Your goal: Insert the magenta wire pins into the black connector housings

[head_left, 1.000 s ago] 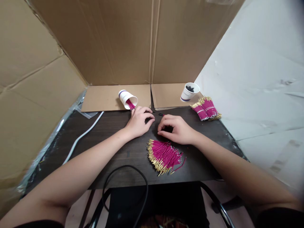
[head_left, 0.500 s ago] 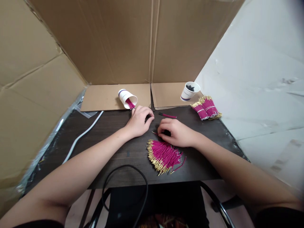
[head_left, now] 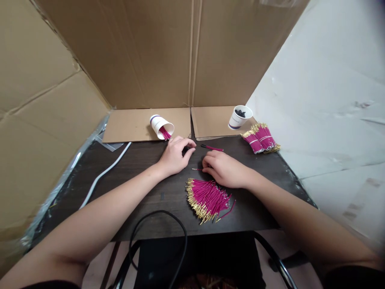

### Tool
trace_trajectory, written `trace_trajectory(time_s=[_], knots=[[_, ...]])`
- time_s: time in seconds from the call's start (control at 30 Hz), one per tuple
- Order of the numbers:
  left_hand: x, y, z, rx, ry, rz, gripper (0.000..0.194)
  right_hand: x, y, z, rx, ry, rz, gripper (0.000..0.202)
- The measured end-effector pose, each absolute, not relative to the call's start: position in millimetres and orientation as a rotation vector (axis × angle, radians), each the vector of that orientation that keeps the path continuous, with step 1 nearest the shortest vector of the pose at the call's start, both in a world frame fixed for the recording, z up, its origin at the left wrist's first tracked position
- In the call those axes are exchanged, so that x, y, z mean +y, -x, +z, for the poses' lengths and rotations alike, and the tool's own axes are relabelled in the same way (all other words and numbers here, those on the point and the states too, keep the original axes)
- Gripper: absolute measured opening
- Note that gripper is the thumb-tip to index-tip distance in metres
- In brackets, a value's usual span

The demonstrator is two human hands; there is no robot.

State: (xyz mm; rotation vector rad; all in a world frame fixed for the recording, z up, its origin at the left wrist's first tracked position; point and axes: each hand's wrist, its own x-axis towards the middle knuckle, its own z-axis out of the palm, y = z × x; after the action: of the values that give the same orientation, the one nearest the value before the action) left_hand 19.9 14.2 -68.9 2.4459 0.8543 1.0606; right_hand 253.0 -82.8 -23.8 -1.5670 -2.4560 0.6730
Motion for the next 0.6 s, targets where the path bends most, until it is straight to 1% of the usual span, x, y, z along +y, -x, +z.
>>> trace_trajectory(time_s=[0.17, 0.33, 0.43, 0.5, 0.6], knots=[[15, -19, -70, 0.815, -2.424, 1.115, 0.019, -81, -253, -30, -2.408, 1.557, 0.597, 0.026], [16, -18, -72, 0.848, -2.426, 1.126, 0.019, -79, -253, -34, -2.045, 1.387, 0.761, 0.019], [16, -18, -74, 0.859, -2.412, 1.147, 0.02, -77, -252, -38, -1.851, 1.313, 0.813, 0.027], [16, -18, -74, 0.867, -2.398, 1.149, 0.021, -75, -252, -43, -1.744, 1.337, 0.783, 0.033], [15, -19, -72, 0.858, -2.39, 1.141, 0.019, -71, -253, -50, -1.631, 1.402, 0.697, 0.032]])
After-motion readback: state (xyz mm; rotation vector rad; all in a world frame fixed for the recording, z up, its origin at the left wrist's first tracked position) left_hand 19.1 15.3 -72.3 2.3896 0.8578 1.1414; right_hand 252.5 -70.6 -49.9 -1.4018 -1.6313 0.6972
